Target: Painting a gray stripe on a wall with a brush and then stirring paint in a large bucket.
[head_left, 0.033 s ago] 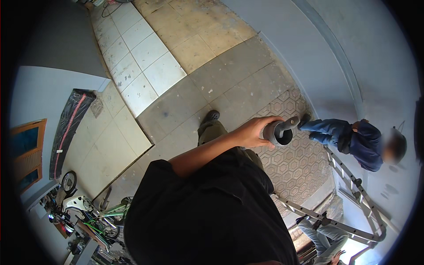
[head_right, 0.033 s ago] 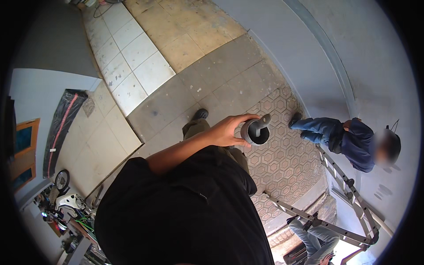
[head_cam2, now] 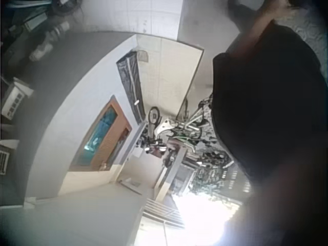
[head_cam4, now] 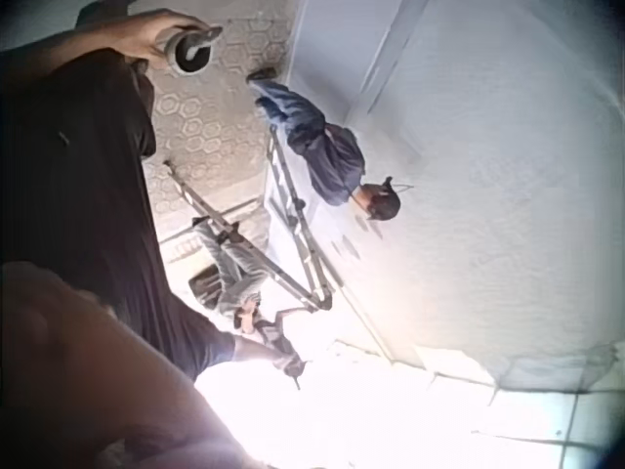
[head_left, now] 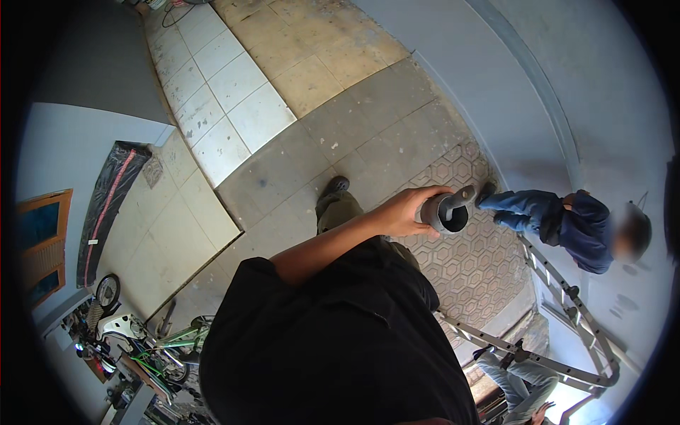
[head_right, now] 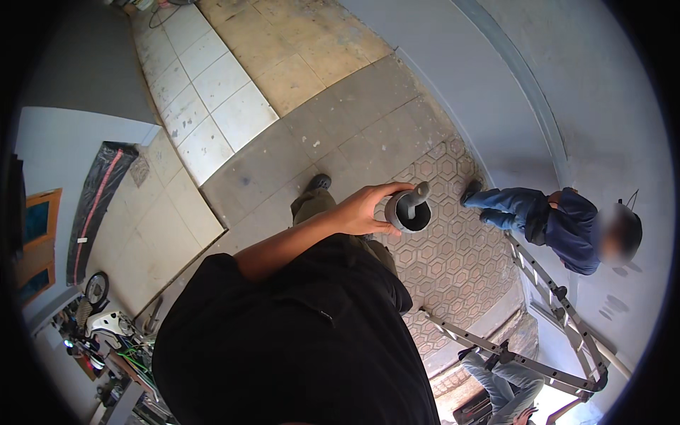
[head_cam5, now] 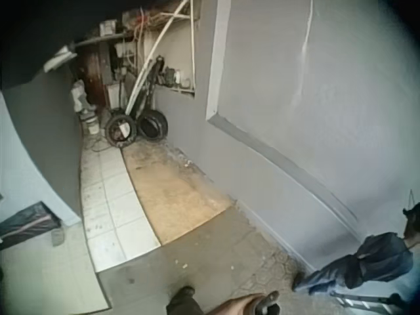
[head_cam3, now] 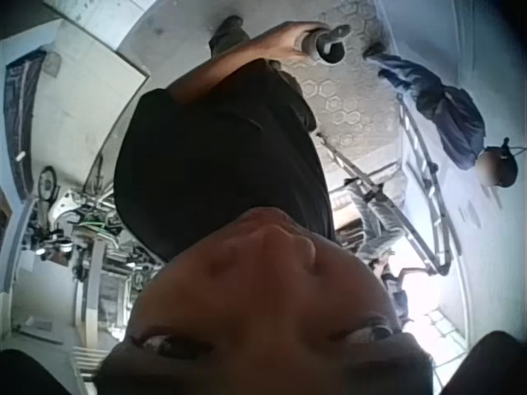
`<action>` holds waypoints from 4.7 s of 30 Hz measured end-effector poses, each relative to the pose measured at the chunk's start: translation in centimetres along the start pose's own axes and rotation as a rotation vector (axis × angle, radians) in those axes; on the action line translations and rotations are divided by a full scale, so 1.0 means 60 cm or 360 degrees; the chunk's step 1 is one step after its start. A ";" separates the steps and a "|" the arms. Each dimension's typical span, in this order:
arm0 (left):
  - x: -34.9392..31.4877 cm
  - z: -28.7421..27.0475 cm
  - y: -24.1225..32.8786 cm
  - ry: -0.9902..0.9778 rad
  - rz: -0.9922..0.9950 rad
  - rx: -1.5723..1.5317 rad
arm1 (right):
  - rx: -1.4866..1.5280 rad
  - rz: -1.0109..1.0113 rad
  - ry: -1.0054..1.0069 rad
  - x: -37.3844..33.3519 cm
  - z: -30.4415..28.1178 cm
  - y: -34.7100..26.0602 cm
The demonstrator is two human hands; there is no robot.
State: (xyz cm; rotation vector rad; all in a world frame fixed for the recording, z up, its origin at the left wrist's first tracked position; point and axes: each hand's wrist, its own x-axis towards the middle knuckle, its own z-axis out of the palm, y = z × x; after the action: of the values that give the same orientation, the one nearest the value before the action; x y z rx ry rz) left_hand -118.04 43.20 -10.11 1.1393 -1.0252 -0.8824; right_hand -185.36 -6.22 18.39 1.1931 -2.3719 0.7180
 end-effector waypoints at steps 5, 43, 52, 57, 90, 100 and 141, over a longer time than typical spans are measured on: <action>-0.016 0.142 -0.038 0.0124 0.0081 0.0000 | 0.0027 0.0017 0.0035 0.098 -0.016 0.112; -0.040 0.473 -0.064 0.0072 0.0019 -0.0089 | 0.0143 0.0182 -0.0205 0.371 -0.004 0.420; -0.028 0.479 -0.069 0.0110 0.0046 -0.0070 | 0.0203 0.0409 -0.0068 0.401 -0.147 0.587; -0.037 0.483 -0.062 0.0141 -0.0037 -0.0050 | 0.0266 0.0600 0.0092 0.390 -0.278 0.733; -0.032 0.501 -0.043 0.0121 -0.0066 -0.0147 | 0.0596 0.1115 0.0198 0.237 -0.439 1.068; -0.041 0.496 -0.044 0.0145 -0.0114 -0.0138 | 0.0656 0.1101 0.0058 0.266 -0.383 1.021; 0.002 0.420 0.032 -0.0028 -0.0184 0.0114 | 0.1672 0.0424 0.0188 0.324 -0.289 0.850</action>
State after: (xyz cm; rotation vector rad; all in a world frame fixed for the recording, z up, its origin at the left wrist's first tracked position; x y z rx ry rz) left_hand -141.95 36.25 -5.64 1.2632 -1.0199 -0.9551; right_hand -236.18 17.95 29.10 1.0884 -2.0464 2.2125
